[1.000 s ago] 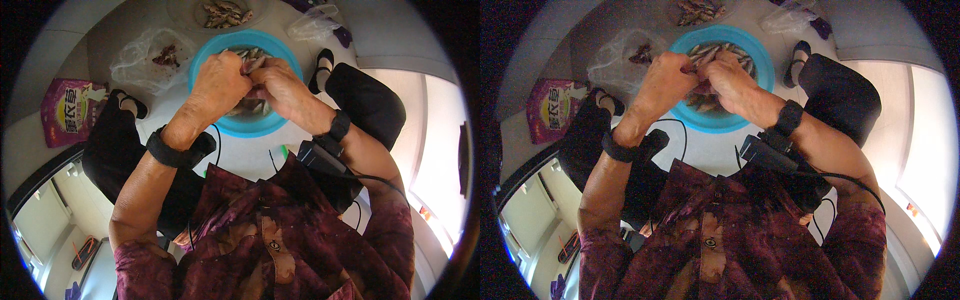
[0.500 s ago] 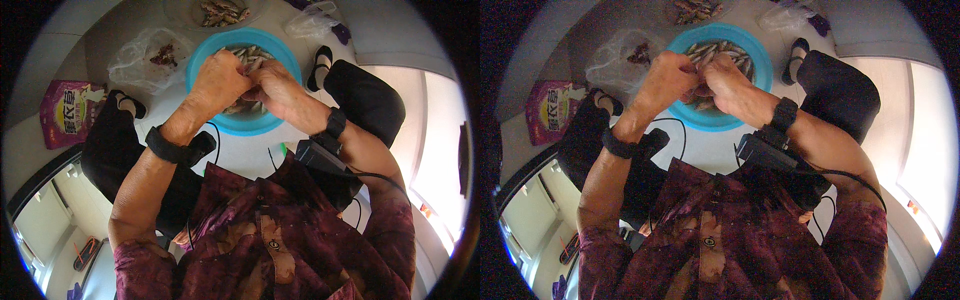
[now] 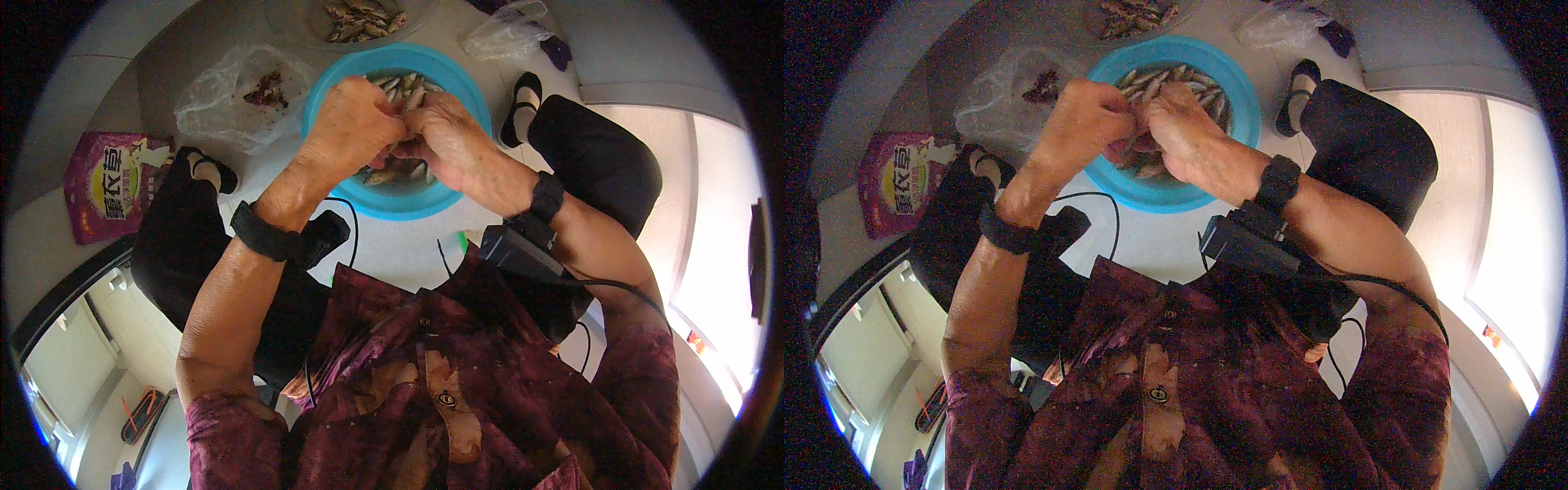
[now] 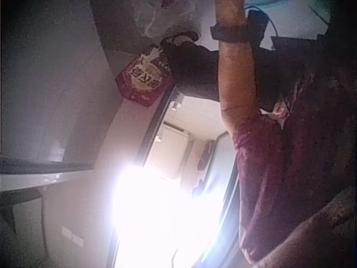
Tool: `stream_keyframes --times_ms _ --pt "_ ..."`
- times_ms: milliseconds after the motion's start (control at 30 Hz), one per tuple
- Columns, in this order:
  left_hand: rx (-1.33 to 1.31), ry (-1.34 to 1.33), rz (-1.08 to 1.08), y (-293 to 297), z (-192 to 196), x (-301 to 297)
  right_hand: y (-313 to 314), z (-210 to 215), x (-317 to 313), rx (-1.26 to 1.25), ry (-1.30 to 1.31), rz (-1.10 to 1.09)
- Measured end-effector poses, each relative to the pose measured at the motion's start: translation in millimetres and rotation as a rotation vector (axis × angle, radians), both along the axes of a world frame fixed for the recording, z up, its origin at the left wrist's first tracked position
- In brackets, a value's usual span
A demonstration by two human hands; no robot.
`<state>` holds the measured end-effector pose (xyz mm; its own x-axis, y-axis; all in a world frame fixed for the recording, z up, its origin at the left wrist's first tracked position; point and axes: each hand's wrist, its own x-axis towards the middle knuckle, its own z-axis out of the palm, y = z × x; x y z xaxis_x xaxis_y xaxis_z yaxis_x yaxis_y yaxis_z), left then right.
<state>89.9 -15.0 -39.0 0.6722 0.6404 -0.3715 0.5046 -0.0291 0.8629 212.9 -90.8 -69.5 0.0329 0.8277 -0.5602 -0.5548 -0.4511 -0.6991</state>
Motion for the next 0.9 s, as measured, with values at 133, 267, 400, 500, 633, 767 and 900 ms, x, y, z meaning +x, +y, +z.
stream_keyframes --times_ms 133,267,400,500,633,767,900 --pt "-0.031 -0.010 -0.001 1.7 1.0 -1.3 -0.6 -7.7 4.2 0.036 -0.035 0.034" --pt "-0.081 -0.038 0.021 2.3 3.1 -4.3 0.3 -4.5 8.6 0.058 -0.042 0.072" --pt "-0.105 -0.122 0.074 7.2 4.8 -8.7 4.1 9.5 7.8 0.098 -0.136 0.059" --pt "-0.032 -0.111 0.066 10.9 6.6 -10.2 6.8 20.9 8.3 0.125 -0.215 0.059" --pt "-0.018 -0.178 0.126 11.4 8.9 -8.6 7.5 28.8 9.4 0.181 -0.279 0.038" --pt "0.080 -0.234 0.137 11.5 10.3 -8.6 10.4 30.5 11.7 0.263 -0.221 0.030" --pt "0.307 -0.276 0.103 11.9 10.7 -7.3 13.7 31.2 13.5 0.321 -0.276 0.058"
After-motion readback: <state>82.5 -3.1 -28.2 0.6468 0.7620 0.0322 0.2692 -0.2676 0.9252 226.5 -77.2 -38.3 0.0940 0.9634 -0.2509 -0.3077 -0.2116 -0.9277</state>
